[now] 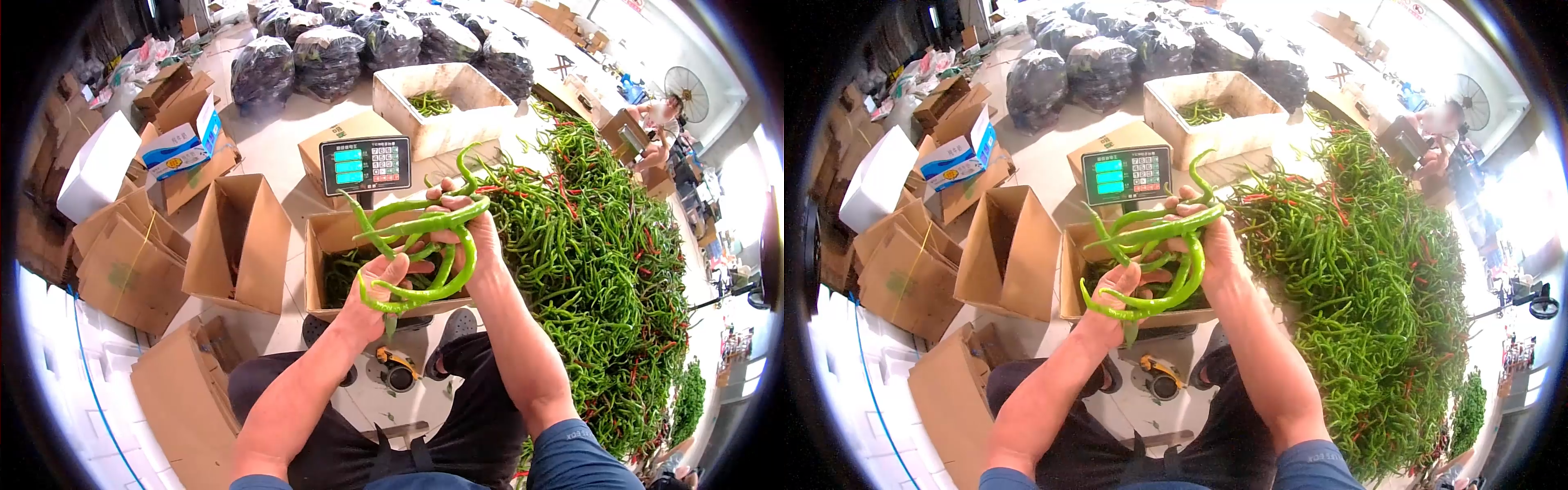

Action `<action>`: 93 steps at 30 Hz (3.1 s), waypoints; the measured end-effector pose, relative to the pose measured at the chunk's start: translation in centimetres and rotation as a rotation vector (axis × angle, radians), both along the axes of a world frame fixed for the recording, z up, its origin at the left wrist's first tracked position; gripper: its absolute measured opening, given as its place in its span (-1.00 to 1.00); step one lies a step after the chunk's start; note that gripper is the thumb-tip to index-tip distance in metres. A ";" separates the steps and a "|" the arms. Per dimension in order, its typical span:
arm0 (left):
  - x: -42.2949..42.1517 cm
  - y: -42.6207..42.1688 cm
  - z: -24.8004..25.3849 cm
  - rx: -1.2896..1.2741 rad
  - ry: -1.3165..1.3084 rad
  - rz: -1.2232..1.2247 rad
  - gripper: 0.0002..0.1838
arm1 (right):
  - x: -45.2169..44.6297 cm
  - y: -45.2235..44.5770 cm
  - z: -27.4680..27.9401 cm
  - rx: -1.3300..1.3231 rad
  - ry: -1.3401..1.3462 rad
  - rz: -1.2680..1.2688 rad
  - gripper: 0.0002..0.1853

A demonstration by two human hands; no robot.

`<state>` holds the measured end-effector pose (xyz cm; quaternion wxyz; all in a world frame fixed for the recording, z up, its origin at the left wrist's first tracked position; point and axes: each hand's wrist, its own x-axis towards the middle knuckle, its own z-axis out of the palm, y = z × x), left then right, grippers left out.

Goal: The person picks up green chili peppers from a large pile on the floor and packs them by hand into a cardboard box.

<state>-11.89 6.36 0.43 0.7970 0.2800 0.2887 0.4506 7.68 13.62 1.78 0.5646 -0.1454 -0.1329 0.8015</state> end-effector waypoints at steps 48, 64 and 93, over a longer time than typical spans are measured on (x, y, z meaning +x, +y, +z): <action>-4.6 4.7 -1.9 0.599 1.172 0.071 -0.80 | 1.9 4.2 -3.5 0.059 -0.168 -0.061 -0.57; -10.7 4.1 3.2 0.382 1.120 0.223 -0.84 | 4.4 4.3 -2.5 0.104 -0.445 -0.043 -0.44; -1.1 3.9 6.1 -0.101 0.623 -0.057 -0.79 | 3.9 -5.3 -0.6 0.772 -2.117 0.534 -0.54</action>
